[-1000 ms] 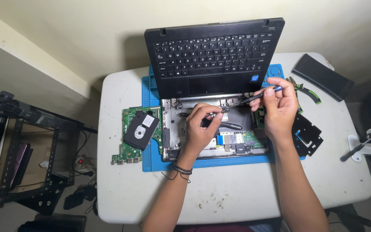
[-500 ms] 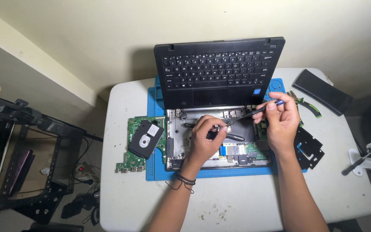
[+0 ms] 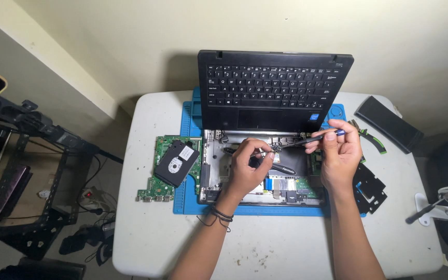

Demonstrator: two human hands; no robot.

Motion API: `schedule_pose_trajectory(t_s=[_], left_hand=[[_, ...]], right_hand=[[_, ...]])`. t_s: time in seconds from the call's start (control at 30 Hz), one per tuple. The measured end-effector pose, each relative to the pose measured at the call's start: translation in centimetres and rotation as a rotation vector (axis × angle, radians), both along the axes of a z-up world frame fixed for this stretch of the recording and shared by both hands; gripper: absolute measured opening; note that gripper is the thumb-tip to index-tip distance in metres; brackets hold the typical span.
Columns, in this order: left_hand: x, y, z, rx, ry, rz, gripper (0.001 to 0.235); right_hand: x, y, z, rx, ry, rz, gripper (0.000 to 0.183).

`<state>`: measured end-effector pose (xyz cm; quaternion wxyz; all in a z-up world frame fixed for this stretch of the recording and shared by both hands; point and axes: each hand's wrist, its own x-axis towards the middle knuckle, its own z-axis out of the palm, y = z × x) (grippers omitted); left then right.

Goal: The person removes a laptop fan from a disassembled laptop and cleans it with a toothbrush. They use a screwdriver to detach the fan, then brush the fan blades and housing to remove dust.

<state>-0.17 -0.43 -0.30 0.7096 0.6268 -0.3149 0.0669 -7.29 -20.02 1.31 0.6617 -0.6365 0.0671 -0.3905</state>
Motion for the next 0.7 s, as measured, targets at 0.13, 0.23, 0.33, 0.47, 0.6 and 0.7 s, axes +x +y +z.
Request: schedule_pose_trajectory(t_s=[0.13,0.23,0.33,0.47,0.6,0.7], left_hand=[[-0.2,0.2,0.5,-0.011,0.013,0.013,0.010],[-0.1,0.2,1.2,-0.013,-0.034,0.001,0.005],[0.2,0.1,1.2,-0.003,-0.054,0.002,0.004],[-0.3,0.5,1.2,-0.016,-0.059,0.025,0.004],[-0.4,0.2,1.1,-0.040,-0.046,-0.001,0.003],[-0.2,0.1,1.2,-0.041,-0.059,-0.012,0.003]], right_hand=[[-0.1,0.1,-0.1,0.001,-0.003,-0.013,0.029],[0.0,0.0,-0.2,0.002,-0.019,-0.020,0.029],[0.3,-0.2,-0.3,0.022,-0.019,-0.006,0.029],[0.0,0.1,-0.8,0.033,-0.005,-0.010,0.029],[0.0,-0.3,-0.8,0.018,-0.003,-0.029,0.028],[0.0,-0.1,-0.6,0.008,-0.015,-0.042,0.028]])
